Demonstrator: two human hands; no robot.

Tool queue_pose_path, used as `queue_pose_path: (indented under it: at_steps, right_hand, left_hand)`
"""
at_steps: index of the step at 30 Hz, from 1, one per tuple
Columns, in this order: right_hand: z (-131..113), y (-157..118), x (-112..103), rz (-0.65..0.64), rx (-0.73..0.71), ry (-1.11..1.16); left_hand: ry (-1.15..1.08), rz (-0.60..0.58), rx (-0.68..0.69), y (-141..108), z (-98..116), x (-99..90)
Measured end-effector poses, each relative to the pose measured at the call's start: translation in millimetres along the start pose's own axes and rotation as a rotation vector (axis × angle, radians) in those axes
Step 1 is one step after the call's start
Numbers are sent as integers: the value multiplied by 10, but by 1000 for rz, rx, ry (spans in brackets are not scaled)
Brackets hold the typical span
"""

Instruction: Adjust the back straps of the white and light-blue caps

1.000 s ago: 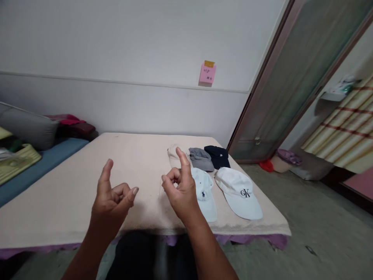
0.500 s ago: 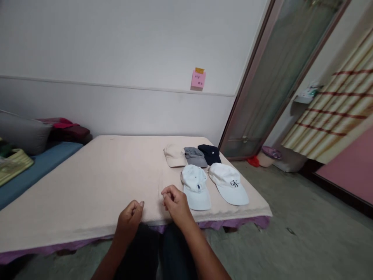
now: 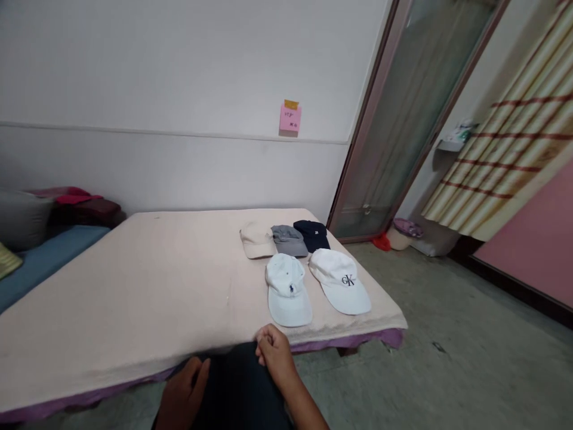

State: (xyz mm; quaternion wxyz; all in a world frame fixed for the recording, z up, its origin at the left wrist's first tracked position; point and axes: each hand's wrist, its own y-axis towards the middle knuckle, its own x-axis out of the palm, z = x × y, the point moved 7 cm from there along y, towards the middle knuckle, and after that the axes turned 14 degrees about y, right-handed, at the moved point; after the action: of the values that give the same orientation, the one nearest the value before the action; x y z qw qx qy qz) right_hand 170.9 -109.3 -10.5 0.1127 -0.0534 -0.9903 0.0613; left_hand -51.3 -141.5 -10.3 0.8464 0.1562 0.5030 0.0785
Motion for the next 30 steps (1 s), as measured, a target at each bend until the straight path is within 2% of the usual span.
queue_pose_path:
  at_steps: [5, 9, 13, 18, 25, 30]
  right_hand:
    - [148, 79, -623, 127, 45, 211]
    - [274, 98, -1107, 262, 68, 301]
    - [456, 107, -1407, 375, 114, 400]
    - [615, 146, -1517, 449, 192, 524]
    - [466, 146, -1411, 354, 275, 844]
    - [458, 213, -1354, 322, 344, 1018]
  left_hand:
    - [190, 62, 88, 30, 188, 104]
    - [288, 3, 123, 67, 384, 221]
    - [312, -61, 133, 114, 513, 286]
    - [275, -25, 81, 186, 522, 239]
    - [261, -7, 18, 219, 552, 247]
    - [279, -38, 14, 244, 639, 296]
